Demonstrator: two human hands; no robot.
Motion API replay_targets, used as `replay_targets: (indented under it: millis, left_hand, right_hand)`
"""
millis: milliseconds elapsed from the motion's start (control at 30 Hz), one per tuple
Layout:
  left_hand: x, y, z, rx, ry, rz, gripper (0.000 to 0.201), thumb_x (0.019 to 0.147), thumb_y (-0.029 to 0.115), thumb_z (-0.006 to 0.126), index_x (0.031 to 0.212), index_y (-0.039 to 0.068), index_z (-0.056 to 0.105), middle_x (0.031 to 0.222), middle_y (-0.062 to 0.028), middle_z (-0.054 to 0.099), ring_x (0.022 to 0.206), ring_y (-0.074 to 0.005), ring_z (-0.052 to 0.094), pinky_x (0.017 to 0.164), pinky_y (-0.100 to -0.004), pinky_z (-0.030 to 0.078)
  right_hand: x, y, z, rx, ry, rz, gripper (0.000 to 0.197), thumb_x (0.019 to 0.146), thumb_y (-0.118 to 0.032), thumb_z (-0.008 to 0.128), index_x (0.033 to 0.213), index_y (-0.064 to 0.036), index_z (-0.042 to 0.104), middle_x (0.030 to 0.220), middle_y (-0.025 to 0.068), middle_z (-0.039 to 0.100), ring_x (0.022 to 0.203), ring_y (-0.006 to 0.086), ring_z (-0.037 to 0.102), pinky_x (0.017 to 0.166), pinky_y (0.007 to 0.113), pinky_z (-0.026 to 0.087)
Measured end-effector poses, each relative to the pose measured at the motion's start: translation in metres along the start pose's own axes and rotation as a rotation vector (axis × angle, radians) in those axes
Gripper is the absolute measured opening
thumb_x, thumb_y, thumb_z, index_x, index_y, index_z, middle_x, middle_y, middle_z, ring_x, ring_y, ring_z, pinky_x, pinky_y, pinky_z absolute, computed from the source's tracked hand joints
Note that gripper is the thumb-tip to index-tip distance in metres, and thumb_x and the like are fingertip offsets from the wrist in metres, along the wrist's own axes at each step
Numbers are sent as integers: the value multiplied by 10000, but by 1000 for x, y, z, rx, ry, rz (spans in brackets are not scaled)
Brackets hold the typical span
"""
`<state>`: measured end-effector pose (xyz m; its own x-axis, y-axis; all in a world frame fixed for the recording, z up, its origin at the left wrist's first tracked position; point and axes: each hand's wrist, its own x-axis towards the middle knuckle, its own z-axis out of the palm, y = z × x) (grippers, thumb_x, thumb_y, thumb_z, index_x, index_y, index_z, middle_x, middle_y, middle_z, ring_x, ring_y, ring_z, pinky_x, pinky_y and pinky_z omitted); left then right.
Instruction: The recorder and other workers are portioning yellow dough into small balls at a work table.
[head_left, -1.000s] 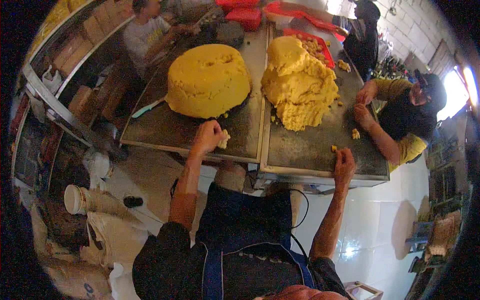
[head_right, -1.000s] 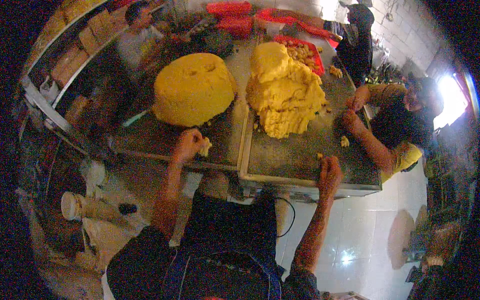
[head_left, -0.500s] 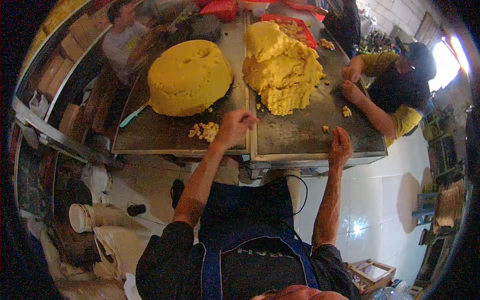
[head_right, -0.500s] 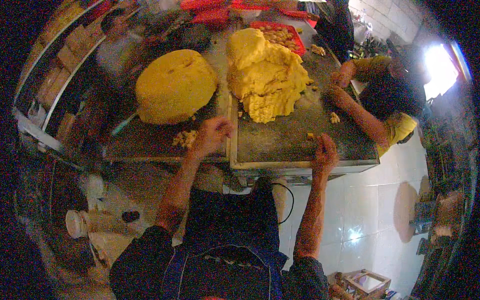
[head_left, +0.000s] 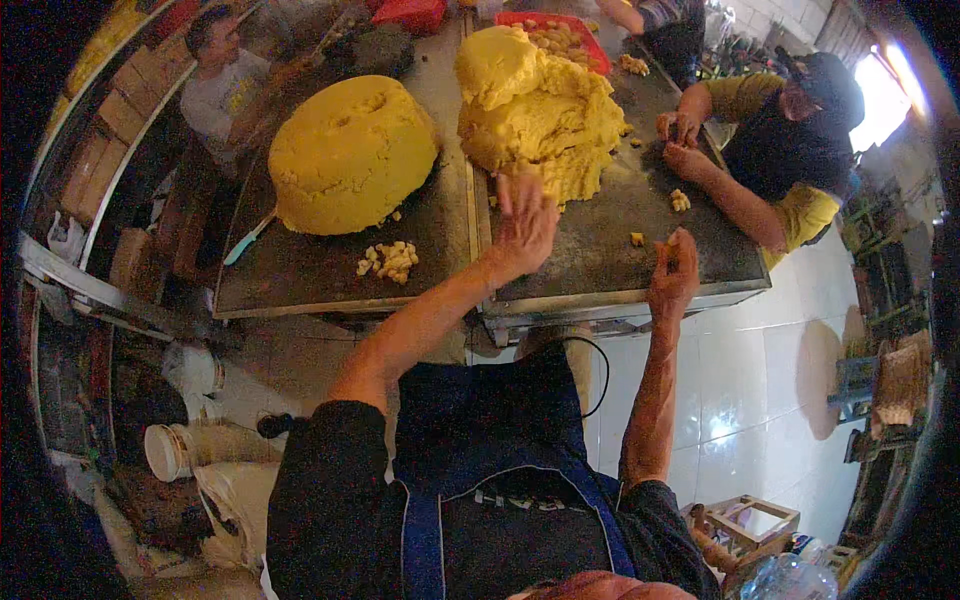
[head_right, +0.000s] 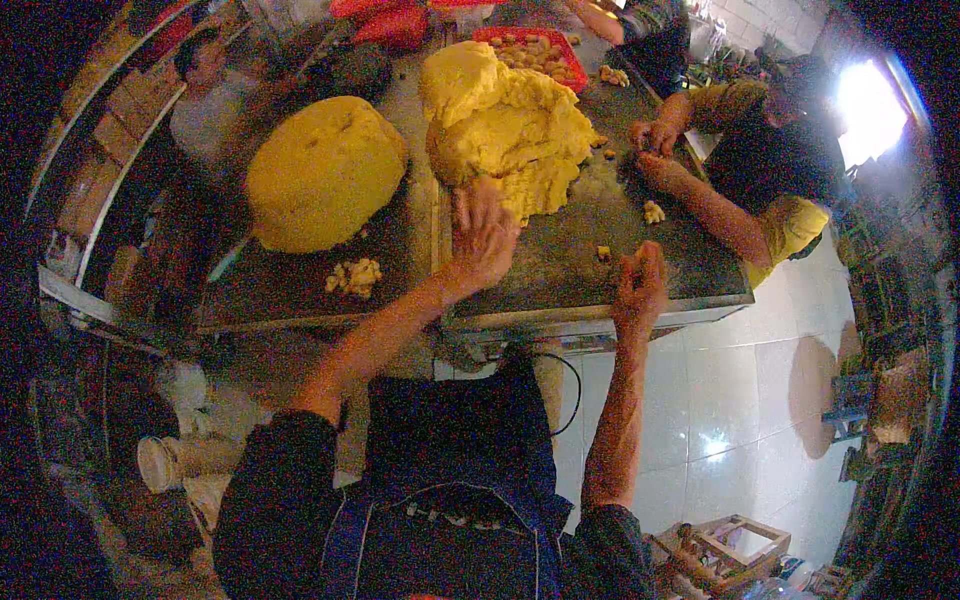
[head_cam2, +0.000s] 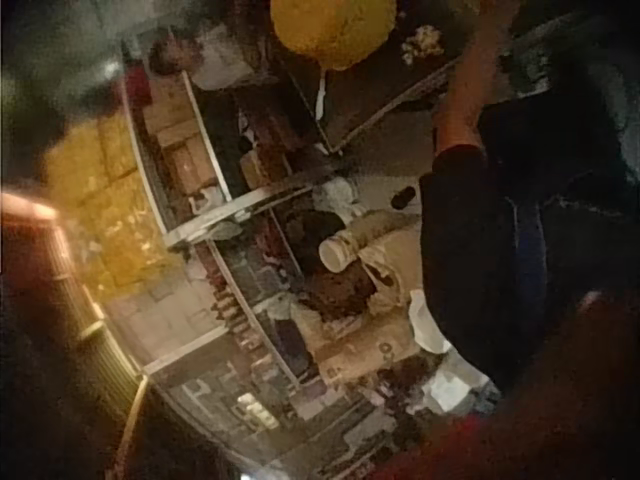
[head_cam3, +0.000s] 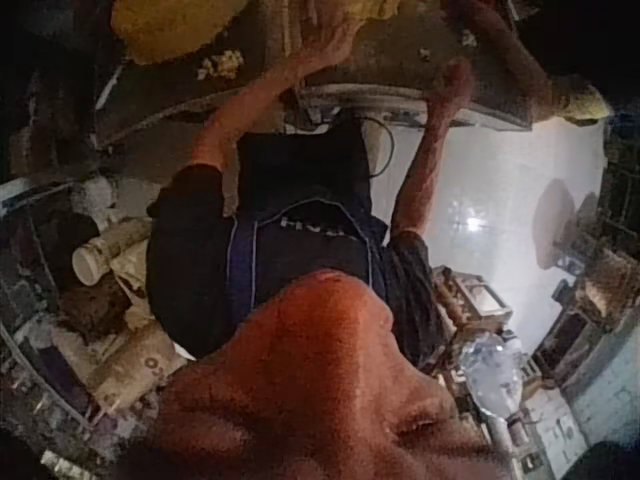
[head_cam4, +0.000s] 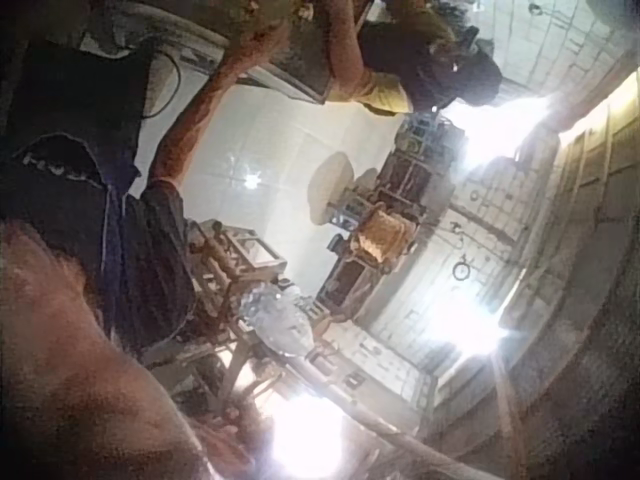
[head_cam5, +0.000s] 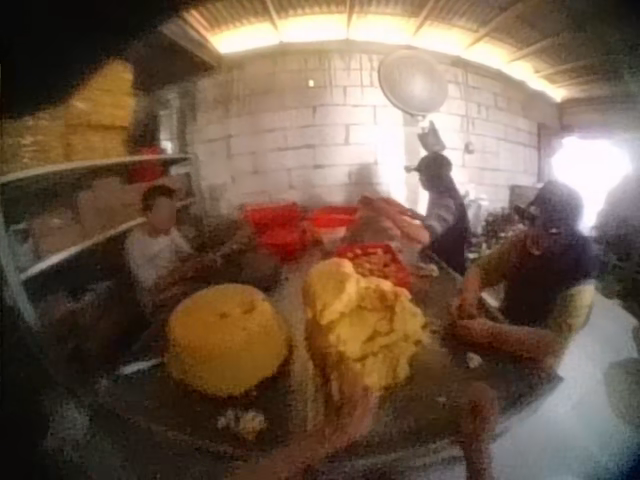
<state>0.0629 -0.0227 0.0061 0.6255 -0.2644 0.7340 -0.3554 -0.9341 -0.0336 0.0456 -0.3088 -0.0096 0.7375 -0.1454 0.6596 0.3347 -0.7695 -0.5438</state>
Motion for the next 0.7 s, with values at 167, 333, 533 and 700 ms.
replay_targets:
  millis: [167,333,533,700]
  left_hand:
    - [-17,-8,32,-108,161,459,339,915,121,630,1197,-62,585,1547,-289,288,1488,-451,166,1150,-708,108]
    - [-16,2,23,-180,-115,-34,291,965,132,580,1208,-19,637,1601,-203,300,1532,-360,152,1216,-615,139]
    - [-15,12,7,-29,-139,292,342,973,155,570,1261,-25,615,1518,-213,403,1498,-401,207,1205,-582,205]
    - [-15,-11,13,-68,122,-111,320,955,120,565,1220,-50,619,1381,-225,542,1382,-410,392,1125,-551,342]
  right_hand:
    - [0,3,3,238,-33,220,390,942,-160,703,1285,12,629,1267,192,661,1170,280,638,995,383,502]
    - [-4,5,10,321,-7,356,421,913,-174,757,1288,-21,645,1095,110,706,985,188,664,871,340,538]
    - [-1,11,10,45,69,88,346,935,-199,729,1234,-35,669,1132,129,719,1021,231,681,899,331,538]
    - [-20,-20,12,490,8,400,370,921,-171,744,1257,-43,655,1113,123,719,1013,223,677,918,340,534]
